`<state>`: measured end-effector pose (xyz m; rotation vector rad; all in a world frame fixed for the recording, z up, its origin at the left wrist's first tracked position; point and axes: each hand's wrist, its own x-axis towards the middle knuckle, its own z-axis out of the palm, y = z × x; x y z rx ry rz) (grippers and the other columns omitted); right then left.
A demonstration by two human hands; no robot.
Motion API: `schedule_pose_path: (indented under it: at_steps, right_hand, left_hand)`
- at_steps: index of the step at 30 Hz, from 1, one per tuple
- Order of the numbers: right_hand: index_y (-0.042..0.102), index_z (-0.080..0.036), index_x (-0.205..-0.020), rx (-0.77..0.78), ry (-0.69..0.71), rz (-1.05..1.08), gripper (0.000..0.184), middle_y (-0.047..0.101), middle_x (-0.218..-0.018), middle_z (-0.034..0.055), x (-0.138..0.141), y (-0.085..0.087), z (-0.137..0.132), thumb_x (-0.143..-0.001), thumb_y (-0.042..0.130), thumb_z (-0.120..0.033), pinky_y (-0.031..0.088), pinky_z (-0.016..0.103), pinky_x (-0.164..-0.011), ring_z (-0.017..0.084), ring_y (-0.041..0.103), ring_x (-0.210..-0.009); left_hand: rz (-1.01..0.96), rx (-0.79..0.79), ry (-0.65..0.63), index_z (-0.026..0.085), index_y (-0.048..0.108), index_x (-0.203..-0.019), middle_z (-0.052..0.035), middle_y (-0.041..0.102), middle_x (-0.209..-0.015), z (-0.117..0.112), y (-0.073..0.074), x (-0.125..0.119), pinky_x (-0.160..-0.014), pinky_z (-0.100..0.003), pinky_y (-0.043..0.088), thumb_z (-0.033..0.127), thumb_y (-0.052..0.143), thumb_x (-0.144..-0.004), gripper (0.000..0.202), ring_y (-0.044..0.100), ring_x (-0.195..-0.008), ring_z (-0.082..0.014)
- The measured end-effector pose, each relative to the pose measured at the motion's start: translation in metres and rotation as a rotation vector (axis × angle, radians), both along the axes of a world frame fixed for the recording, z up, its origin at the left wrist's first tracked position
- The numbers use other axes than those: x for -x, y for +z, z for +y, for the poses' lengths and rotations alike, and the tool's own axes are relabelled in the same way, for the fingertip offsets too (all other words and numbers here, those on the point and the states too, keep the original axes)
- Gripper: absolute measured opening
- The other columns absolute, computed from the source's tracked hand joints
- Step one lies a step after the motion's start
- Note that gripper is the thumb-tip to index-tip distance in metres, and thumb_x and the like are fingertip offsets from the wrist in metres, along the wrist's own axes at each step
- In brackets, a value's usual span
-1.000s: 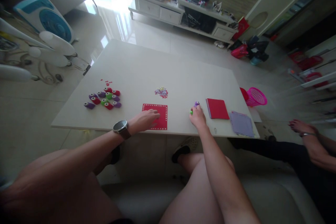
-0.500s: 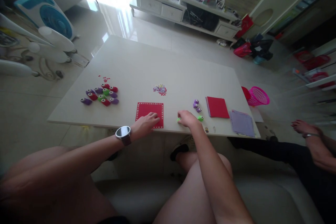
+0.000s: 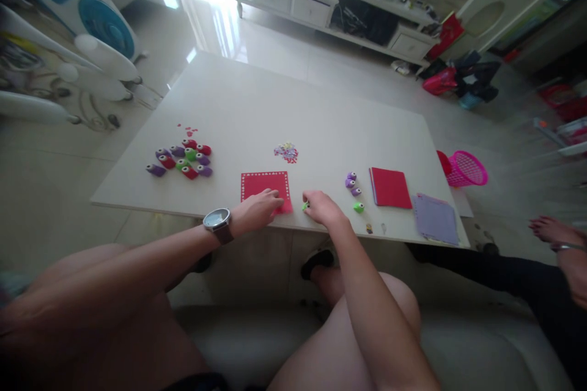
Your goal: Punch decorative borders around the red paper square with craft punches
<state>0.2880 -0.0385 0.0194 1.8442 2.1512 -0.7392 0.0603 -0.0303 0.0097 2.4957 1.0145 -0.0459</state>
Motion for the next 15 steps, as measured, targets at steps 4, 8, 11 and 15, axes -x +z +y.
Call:
schedule_pose_path:
  at_steps: [4,8,11,15]
  right_hand:
    - [0.069,-0.018,-0.096,-0.061,0.080,0.074,0.016,0.074,-0.098,0.0066,0.008,-0.005,0.009,-0.084,0.069,-0.007,0.041,0.025,-0.075,0.018,0.063,-0.087]
    - [0.066,-0.019,-0.090,-0.097,0.127,0.199,0.017,0.070,-0.092,0.0037,0.013,-0.009,0.017,-0.082,0.067,-0.004,0.041,0.024,-0.074,0.017,0.060,-0.082]
    - [0.066,-0.019,-0.092,-0.119,0.111,0.310,0.016,0.069,-0.092,0.0032,0.010,-0.013,0.018,-0.083,0.066,-0.006,0.043,0.025,-0.075,0.016,0.061,-0.082]
    - [0.066,-0.020,-0.095,-0.168,0.045,0.384,0.012,0.071,-0.092,0.0037,0.003,-0.020,0.015,-0.087,0.067,-0.012,0.046,0.027,-0.076,0.018,0.064,-0.083]
  left_hand:
    - [0.000,-0.047,0.097,0.017,0.070,-0.099,-0.0112,0.066,-0.108,-0.004,-0.007,0.004,-0.075,-0.034,0.055,0.007,0.051,-0.093,0.023,0.061,-0.105,-0.0256]
    - [0.005,-0.056,0.114,0.016,0.070,-0.098,-0.0115,0.066,-0.107,-0.005,-0.011,0.008,-0.074,-0.033,0.055,0.008,0.051,-0.093,0.022,0.061,-0.104,-0.0254]
    - [-0.011,-0.048,0.094,0.016,0.070,-0.099,-0.0112,0.065,-0.110,-0.004,-0.010,0.010,-0.074,-0.033,0.055,0.008,0.052,-0.092,0.021,0.060,-0.105,-0.0250]
    - [-0.021,-0.039,0.069,0.018,0.070,-0.104,-0.0103,0.065,-0.112,-0.004,-0.008,0.012,-0.069,-0.032,0.053,0.008,0.053,-0.093,0.022,0.060,-0.105,-0.0249]
